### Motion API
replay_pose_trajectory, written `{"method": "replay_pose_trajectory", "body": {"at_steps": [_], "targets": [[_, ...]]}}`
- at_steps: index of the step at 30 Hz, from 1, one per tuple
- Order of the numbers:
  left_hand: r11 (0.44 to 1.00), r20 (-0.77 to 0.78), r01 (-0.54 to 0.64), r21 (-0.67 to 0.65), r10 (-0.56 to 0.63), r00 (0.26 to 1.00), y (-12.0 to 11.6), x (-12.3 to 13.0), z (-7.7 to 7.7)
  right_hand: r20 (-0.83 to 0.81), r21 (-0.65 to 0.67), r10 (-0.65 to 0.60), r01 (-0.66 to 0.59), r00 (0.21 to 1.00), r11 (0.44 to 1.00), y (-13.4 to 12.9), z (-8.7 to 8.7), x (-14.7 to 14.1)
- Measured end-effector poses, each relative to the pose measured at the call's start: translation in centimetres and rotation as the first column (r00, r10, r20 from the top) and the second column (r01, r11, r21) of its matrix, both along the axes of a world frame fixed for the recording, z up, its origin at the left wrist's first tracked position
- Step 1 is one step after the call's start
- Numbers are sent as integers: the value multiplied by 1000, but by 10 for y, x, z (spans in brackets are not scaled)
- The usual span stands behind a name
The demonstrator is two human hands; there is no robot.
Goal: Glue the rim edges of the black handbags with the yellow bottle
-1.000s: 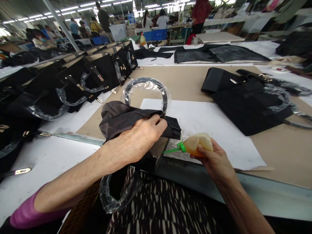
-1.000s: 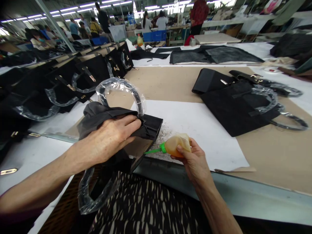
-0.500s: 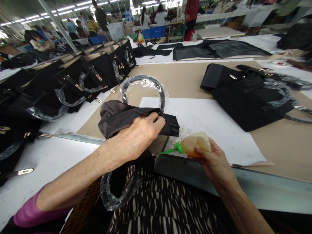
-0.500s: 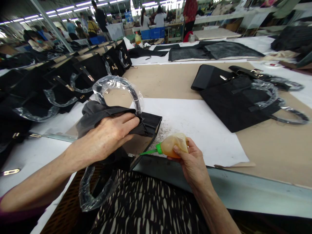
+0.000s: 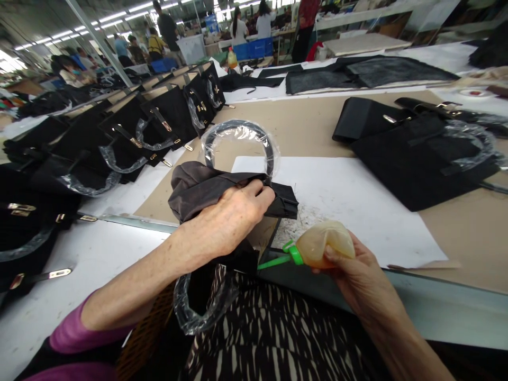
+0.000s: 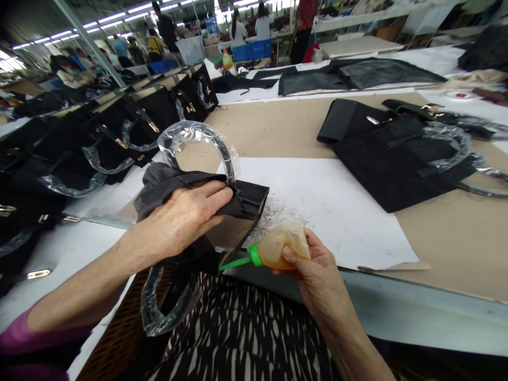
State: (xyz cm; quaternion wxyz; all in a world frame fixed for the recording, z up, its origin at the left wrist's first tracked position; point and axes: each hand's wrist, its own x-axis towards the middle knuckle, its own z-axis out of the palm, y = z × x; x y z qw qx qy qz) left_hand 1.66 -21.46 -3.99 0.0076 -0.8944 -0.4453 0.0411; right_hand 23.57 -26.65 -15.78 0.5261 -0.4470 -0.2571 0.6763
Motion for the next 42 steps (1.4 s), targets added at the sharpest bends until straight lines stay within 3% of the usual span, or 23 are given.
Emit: {"method": "replay_pose_trajectory", "body": {"at_steps": [5,18,29,37,42], "targets": [[1000,-1,4,20,-4,1000,1,0,0,3,-35,-103,103,995,994,3,0,4],[999,0,14,37,-15,1000,1,-1,-1,-50,-113,-91,85,995,990,0,-7,-3],[1000,25,12,28,-13,1000,0,-2,-2,-32,-82,-120,117,992,990,5,1,-5],[1000,-9,-13,-12,13,1000,1,1,2,24,-67,-62,64,998,996,-11,4,-4],[1000,6,-13,-26,13,1000,0,1,3,87,-9,-106,107,991,994,-10,6,-1]]}}
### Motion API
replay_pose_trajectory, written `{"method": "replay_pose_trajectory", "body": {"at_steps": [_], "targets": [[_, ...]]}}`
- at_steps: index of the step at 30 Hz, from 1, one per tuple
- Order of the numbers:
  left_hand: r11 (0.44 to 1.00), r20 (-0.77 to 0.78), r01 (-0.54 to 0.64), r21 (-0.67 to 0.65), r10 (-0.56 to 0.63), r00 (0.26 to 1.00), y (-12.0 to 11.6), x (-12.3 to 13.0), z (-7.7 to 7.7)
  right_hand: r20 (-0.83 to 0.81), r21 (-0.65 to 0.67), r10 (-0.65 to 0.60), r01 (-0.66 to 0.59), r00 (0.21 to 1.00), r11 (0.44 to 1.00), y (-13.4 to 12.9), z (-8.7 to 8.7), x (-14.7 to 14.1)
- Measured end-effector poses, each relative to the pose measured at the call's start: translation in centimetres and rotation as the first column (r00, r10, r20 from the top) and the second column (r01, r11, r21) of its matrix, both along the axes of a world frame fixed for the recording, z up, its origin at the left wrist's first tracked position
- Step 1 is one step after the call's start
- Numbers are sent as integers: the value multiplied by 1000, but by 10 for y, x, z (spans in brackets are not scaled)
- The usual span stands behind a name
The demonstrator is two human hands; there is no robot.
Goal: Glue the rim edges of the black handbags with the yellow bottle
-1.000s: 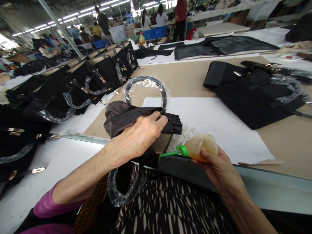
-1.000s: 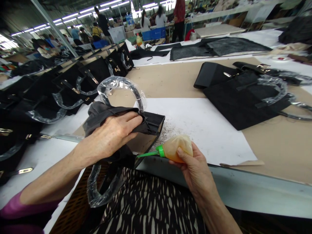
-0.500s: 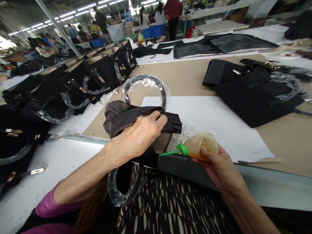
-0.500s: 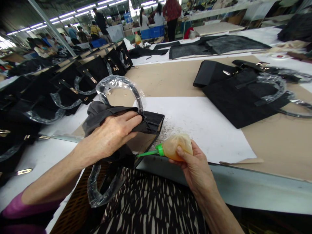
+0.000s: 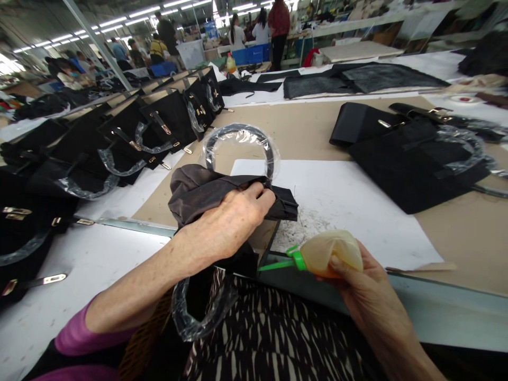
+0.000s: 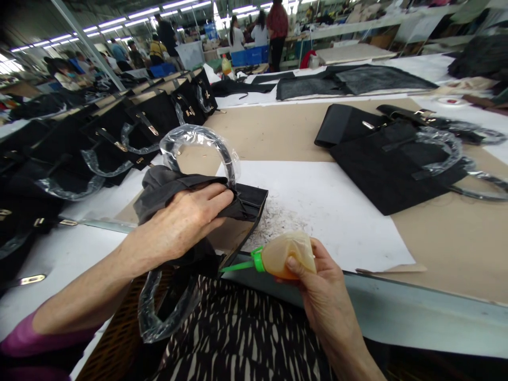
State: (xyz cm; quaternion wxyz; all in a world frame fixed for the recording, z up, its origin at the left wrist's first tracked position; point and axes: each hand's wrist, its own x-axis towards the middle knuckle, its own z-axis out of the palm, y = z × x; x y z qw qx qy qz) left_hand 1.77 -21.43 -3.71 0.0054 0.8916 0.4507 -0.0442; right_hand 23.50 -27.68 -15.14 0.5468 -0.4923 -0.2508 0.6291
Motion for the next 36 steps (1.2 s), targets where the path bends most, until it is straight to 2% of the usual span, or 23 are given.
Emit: {"method": "replay_pose_trajectory", "body": {"at_steps": [9,13,17,24,29,32,36], "targets": [[1000,23,9,6,-10,1000,0,-2,0,69,45,-41,38,997,998,16,-13,7],[1000,34,3,-11,-3,999,1,-3,1,169,108,-45,27,984,994,19,-11,12],[1000,51,-10,-15,11,999,1,-3,3,246,148,-111,76,963,986,23,-9,17],[999,38,-26,-25,27,999,1,-2,3,228,186,-95,52,969,981,37,-28,9],[1000,43,-13,-21,14,999,2,-2,1,269,154,-69,28,961,988,32,-21,10],[999,49,-23,-35,25,998,3,-1,1,217,112,-35,11,976,994,23,-9,12],[999,61,-31,-42,34,998,6,-2,3,-16,-44,-17,16,1000,999,17,-1,11]]}}
